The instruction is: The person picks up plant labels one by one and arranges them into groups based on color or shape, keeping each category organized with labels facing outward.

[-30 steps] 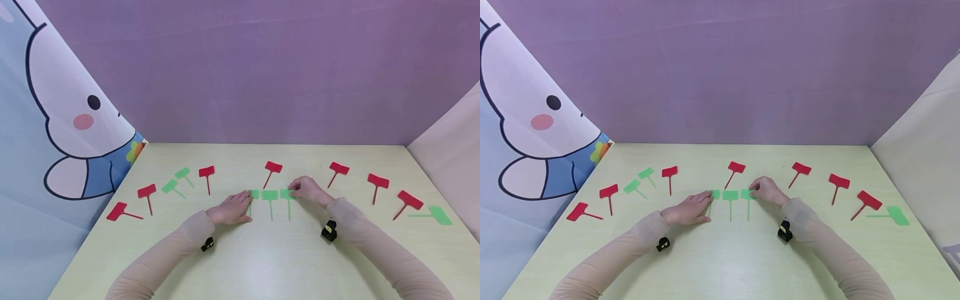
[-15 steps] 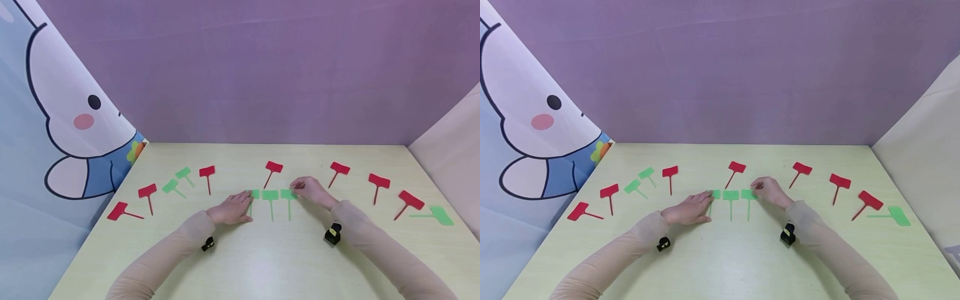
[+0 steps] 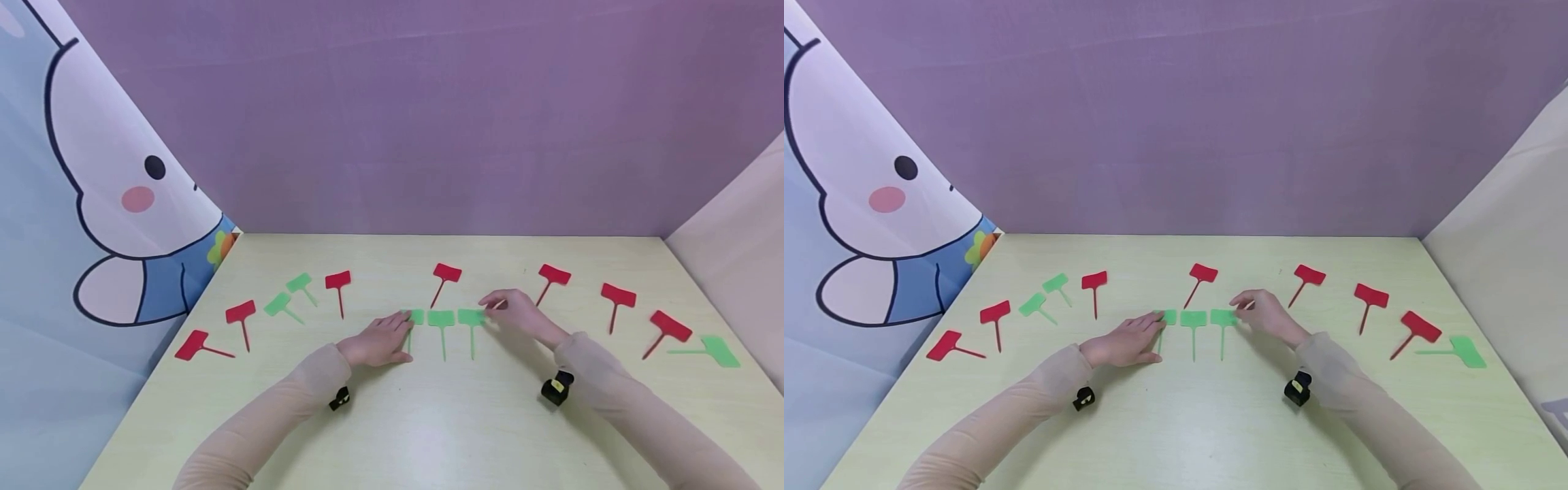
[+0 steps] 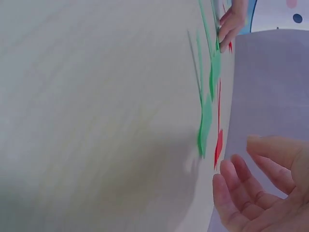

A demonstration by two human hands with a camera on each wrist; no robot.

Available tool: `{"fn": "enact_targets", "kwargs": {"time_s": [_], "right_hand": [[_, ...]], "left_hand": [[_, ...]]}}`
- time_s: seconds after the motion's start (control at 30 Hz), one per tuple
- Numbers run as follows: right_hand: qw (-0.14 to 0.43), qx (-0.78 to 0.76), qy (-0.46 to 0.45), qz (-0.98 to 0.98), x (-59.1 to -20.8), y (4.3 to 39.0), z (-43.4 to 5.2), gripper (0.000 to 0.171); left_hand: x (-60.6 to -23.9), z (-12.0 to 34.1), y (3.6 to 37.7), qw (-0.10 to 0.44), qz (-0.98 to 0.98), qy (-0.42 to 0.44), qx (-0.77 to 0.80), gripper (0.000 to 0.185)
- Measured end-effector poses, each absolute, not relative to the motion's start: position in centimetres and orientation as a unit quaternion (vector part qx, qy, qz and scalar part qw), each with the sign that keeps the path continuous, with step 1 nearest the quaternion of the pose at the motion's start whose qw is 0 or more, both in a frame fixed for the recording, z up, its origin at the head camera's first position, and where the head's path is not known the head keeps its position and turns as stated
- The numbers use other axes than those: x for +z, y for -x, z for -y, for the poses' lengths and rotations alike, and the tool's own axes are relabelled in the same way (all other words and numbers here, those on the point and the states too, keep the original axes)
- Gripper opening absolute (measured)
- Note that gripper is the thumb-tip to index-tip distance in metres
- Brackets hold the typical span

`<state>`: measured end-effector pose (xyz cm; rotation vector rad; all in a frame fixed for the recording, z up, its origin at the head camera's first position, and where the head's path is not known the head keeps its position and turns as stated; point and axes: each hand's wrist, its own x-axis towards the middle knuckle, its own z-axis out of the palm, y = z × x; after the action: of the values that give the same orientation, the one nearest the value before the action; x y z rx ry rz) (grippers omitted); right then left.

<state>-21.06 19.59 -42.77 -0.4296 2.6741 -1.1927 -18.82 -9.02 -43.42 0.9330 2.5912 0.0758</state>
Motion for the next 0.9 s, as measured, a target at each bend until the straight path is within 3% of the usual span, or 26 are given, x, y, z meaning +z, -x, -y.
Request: {"fn": "enact_targets", "kwargs": {"time_s": [0.33,0.9], "right_hand": [[0.063,-0.391,0.166,-0.903,-42.0,20.5,-21.3,0.022],[0.063,-0.405,0.138,-0.902,-40.1,18.6,-24.9,0.028]], "left_hand": [[-43.7,9.0,19.0,0.189,-0.923,-0.334,0.022,0.069],[-44.0,9.1,19.0,0.189,-0.923,-0.334,0.021,0.069]]}}
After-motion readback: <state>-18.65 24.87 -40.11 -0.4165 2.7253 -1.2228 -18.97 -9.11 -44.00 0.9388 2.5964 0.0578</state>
